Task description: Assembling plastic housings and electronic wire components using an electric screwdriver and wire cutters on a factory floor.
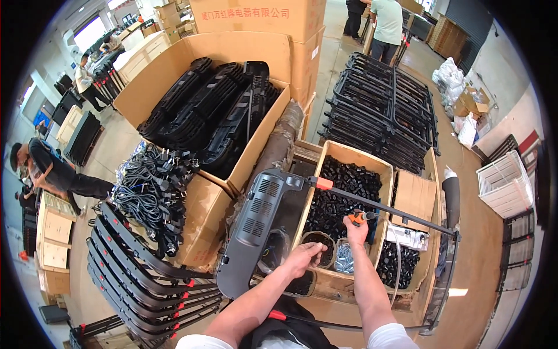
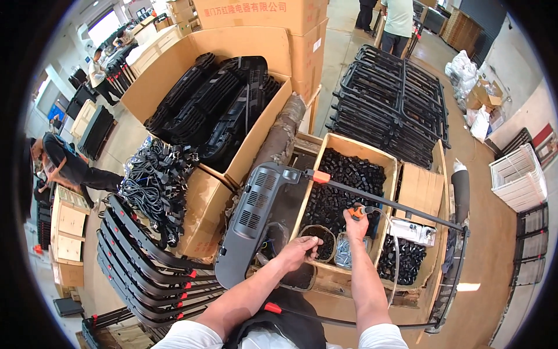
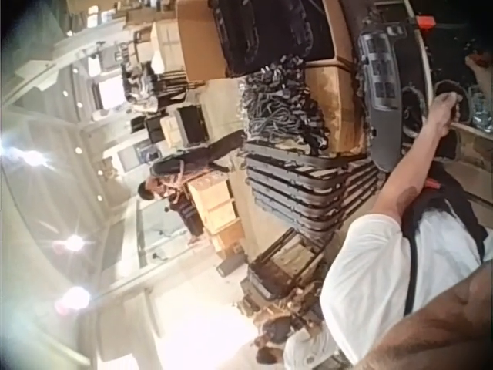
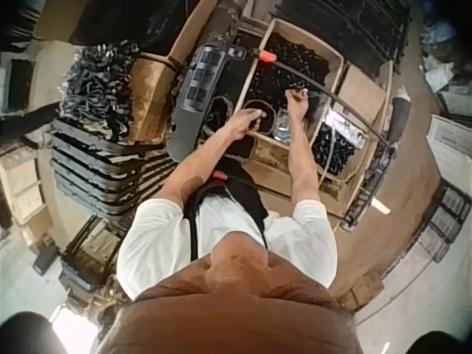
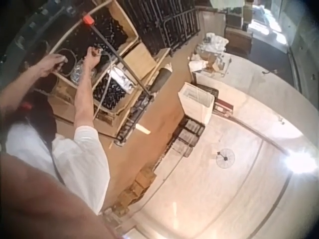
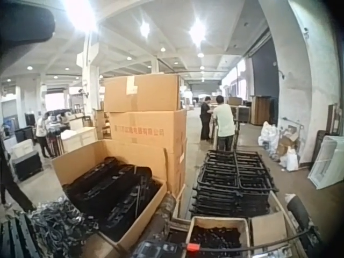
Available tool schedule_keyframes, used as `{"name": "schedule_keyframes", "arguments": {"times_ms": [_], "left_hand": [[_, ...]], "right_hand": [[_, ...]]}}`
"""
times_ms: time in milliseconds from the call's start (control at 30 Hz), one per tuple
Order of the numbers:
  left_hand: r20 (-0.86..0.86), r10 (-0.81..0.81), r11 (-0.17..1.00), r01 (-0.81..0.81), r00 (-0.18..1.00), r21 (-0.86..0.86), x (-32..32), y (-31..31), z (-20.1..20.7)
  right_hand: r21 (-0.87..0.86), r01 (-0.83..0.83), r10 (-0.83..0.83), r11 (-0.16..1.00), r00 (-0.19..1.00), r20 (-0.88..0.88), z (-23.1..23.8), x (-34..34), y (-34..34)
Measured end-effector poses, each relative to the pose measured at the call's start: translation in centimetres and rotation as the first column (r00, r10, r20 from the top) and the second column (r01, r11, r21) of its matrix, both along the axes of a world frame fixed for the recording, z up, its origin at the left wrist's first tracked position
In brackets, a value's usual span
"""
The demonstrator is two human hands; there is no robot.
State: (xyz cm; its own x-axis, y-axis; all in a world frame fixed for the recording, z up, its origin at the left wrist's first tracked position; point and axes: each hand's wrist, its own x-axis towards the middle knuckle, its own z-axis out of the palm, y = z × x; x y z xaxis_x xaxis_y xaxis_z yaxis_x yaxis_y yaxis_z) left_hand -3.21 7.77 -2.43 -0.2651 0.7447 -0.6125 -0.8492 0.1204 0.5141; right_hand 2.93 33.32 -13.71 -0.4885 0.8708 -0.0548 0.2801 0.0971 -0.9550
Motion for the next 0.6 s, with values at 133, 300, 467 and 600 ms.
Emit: {"name": "schedule_keyframes", "arguments": {"times_ms": [133, 300, 467, 600], "left_hand": [[-0.047, 0.092, 0.996, -0.092, 0.995, -0.003, -0.7, -2.4, -0.1], [0.054, 0.191, 0.976, -0.195, 0.98, 0.093, -1.8, -3.0, 1.2], [0.146, 0.274, 0.936, -0.298, 0.951, 0.184, -4.1, -4.7, 2.2], [0.319, 0.374, 0.886, -0.437, 0.871, 0.155, -6.2, -6.1, 3.2]], "right_hand": [[-0.048, -0.096, 0.087, 0.994, 0.982, -0.165, 7.5, 0.1, -3.5], [0.067, -0.185, 0.194, 0.98, 0.964, -0.183, 16.7, 2.0, -6.1], [-0.064, -0.26, 0.235, 0.964, 0.936, -0.262, 21.8, 0.9, -10.2], [-0.046, -0.35, 0.323, 0.935, 0.901, -0.29, 25.1, -0.9, -14.0]]}}
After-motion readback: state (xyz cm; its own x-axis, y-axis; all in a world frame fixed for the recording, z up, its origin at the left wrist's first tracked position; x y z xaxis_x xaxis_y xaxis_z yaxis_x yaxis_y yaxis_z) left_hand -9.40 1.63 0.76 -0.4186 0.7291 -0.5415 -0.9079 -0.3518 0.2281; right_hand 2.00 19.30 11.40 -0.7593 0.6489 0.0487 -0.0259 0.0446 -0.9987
